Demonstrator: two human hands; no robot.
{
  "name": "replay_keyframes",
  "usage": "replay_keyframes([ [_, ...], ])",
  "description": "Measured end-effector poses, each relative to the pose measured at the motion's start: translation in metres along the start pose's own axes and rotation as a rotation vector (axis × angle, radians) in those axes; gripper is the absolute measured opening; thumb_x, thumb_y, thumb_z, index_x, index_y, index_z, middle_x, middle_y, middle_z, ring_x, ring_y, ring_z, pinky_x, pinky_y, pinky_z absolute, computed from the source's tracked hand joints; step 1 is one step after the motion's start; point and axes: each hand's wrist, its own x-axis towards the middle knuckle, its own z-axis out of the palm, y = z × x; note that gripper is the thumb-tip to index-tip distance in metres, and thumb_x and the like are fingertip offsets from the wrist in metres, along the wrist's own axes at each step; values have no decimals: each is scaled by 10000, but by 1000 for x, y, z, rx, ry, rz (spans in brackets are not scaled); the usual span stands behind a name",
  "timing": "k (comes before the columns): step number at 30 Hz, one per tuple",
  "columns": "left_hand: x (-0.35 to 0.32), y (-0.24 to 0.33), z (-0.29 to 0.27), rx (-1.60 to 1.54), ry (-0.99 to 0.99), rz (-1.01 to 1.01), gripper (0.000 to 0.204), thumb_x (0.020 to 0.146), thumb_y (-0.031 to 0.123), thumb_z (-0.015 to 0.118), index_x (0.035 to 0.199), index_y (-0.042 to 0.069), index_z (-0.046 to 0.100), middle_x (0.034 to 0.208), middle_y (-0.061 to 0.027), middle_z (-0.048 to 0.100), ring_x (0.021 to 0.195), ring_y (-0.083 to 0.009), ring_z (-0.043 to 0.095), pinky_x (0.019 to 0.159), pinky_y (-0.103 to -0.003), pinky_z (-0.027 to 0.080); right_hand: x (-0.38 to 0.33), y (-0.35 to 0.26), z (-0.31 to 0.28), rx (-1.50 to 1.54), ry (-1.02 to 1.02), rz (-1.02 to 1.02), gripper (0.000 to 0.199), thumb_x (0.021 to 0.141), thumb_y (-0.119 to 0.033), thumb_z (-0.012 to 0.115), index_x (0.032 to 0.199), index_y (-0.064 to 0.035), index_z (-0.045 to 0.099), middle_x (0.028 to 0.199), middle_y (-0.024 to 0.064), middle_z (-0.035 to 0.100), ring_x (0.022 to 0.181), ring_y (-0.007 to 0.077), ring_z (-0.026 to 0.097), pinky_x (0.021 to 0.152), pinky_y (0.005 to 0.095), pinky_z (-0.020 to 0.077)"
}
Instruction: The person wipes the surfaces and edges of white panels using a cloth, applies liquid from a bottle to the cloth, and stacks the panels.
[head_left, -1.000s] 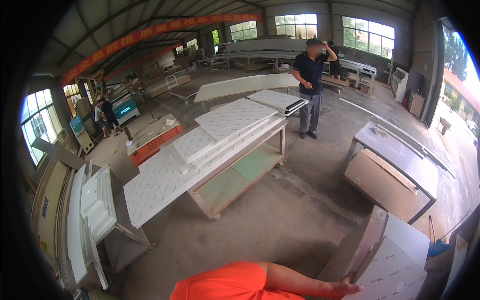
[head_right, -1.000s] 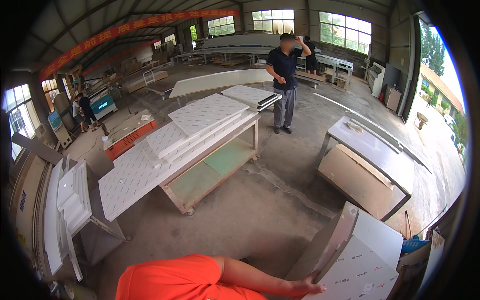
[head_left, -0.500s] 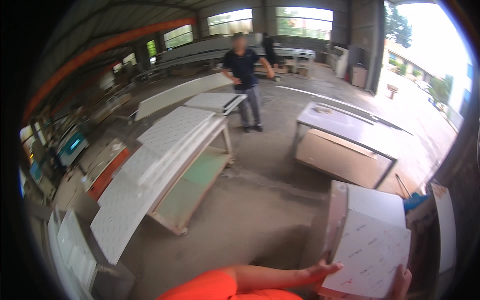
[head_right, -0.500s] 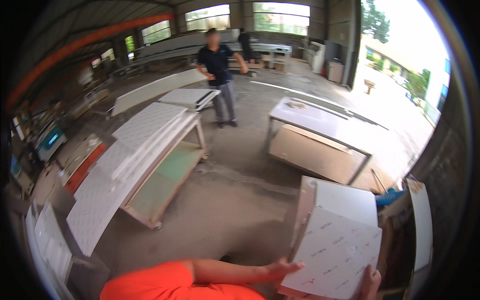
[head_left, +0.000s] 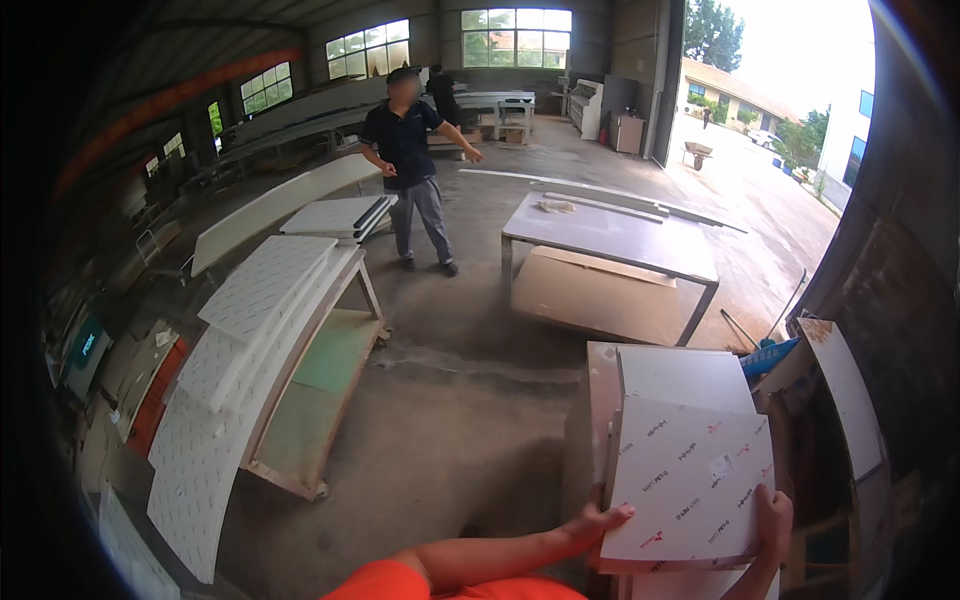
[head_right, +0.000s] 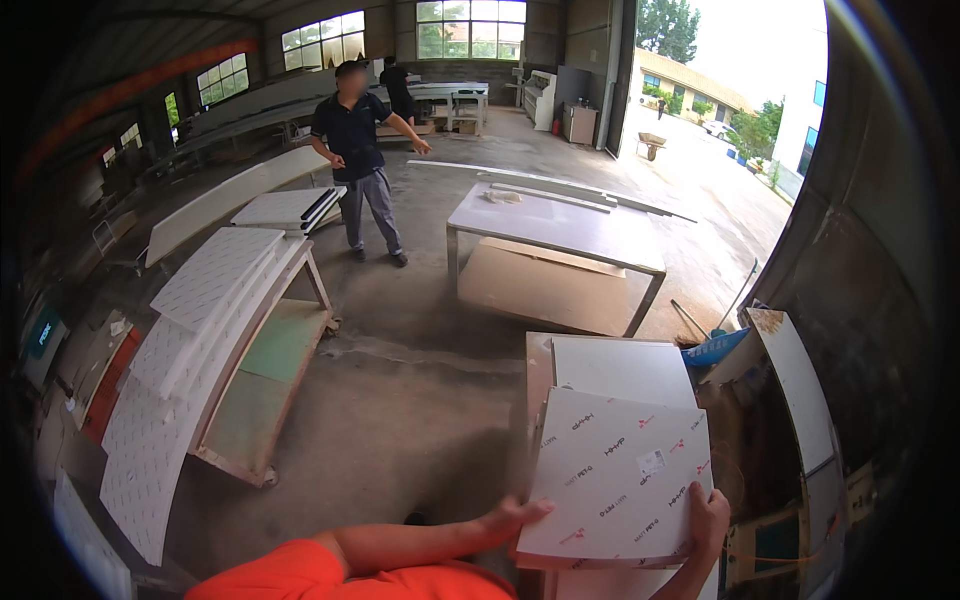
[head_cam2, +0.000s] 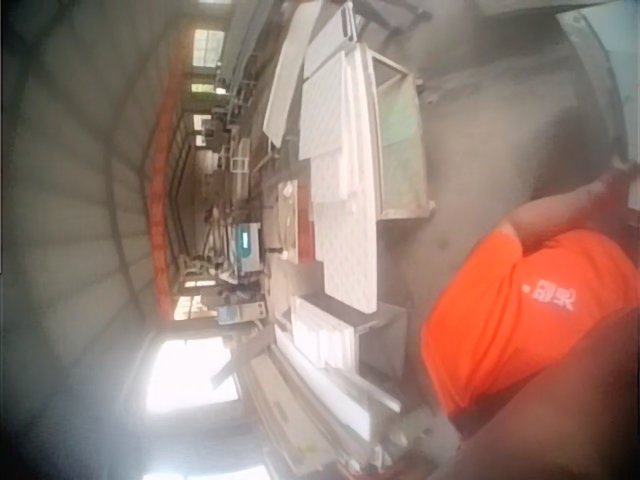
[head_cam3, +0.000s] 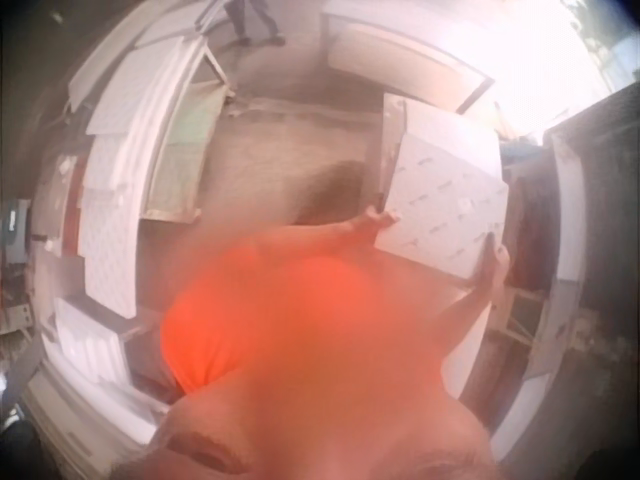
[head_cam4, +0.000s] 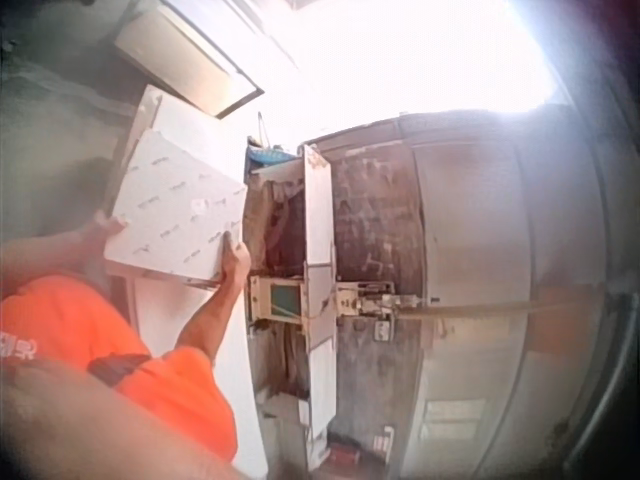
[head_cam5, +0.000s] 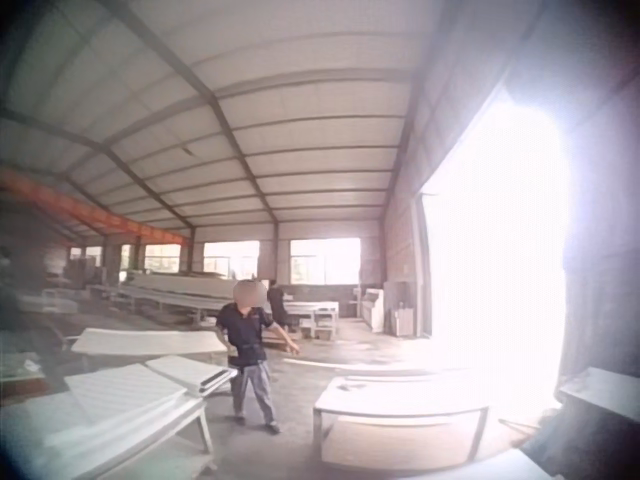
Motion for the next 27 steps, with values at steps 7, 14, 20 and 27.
replay_keyframes([
  [7,-3,15,5,17,-33,7,468,987,301,704,1321,-14,616,1162,-99,673,1074,-186,654,934,-351,550,-11,-15,-6,-14,-19,22,520,947,-435,716,1074,69,733,918,198,765,804,259,730,778,401,555],
  [14,7,-8,-3,63,68,35,472,968,274,705,1322,-24,608,1156,-102,670,1068,-181,648,940,-341,542,-7,-17,-6,-106,24,28,538,926,-457,729,1064,63,745,951,232,771,857,321,756,805,430,563],
  [20,3,1,-10,70,9,45,495,977,294,704,1342,-26,607,1173,-111,677,1092,-203,654,974,-360,537,-6,-24,0,-165,65,-39,573,925,-480,714,1049,79,733,953,270,752,875,370,748,822,451,555],
  [27,15,-27,-15,15,38,-37,1055,891,436,812,1583,-73,200,1456,-252,470,1370,-345,489,1142,-451,441,6,17,5,36,-51,-28,550,1005,-440,679,1046,108,708,891,141,706,804,227,618,759,401,507],
])
